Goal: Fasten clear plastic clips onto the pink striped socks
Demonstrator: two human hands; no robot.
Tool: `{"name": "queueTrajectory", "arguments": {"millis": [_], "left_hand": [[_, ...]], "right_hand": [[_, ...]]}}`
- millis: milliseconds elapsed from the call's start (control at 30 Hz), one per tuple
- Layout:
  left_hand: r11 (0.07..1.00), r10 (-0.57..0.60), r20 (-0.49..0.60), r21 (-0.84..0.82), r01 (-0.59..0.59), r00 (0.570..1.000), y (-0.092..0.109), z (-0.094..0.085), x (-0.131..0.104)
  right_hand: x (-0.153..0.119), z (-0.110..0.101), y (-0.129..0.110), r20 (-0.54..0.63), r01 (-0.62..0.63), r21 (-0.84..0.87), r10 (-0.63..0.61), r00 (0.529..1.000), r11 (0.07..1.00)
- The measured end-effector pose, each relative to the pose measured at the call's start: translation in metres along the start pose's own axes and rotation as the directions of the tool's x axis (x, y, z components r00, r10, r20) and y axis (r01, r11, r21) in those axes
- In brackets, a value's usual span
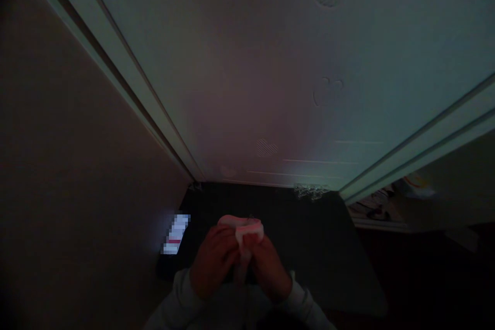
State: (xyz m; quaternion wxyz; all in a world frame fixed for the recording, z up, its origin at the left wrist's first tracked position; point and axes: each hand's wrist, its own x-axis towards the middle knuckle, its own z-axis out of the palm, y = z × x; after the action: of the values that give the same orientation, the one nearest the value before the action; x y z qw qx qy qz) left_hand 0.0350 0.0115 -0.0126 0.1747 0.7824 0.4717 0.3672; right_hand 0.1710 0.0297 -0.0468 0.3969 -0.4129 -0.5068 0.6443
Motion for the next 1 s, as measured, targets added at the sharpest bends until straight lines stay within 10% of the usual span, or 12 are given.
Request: {"name": "queueTrajectory", "arguments": {"millis": [133, 300, 833, 1000], "left_hand": [[0.962, -0.239, -0.058, -0.151, 0.228, 0.969, 0.002, -0.006, -0.003], [0.836, -0.512, -0.112, -0.294, 0.464, 0.852, 0.002, -0.023, -0.004], [0.970, -0.225, 0.116, -0.066, 0.233, 0.968, 0.009, -0.026, 0.002], [0.975, -0.204, 0.089, -0.073, 0.210, 0.975, 0.011, -0.027, 0.000]], "right_hand": [[0.001, -0.003, -0.015, -0.064, -0.077, 0.124, 0.085, 0.994, 0.989], [-0.001, -0.010, -0.016, 0.051, 0.074, -0.180, -0.066, 0.997, 0.981], [0.000, -0.008, -0.009, 0.275, 0.347, -0.404, -0.250, 0.928, 0.846], [0.001, -0.008, -0.007, 0.177, 0.292, -0.415, -0.238, 0.955, 0.862]]}}
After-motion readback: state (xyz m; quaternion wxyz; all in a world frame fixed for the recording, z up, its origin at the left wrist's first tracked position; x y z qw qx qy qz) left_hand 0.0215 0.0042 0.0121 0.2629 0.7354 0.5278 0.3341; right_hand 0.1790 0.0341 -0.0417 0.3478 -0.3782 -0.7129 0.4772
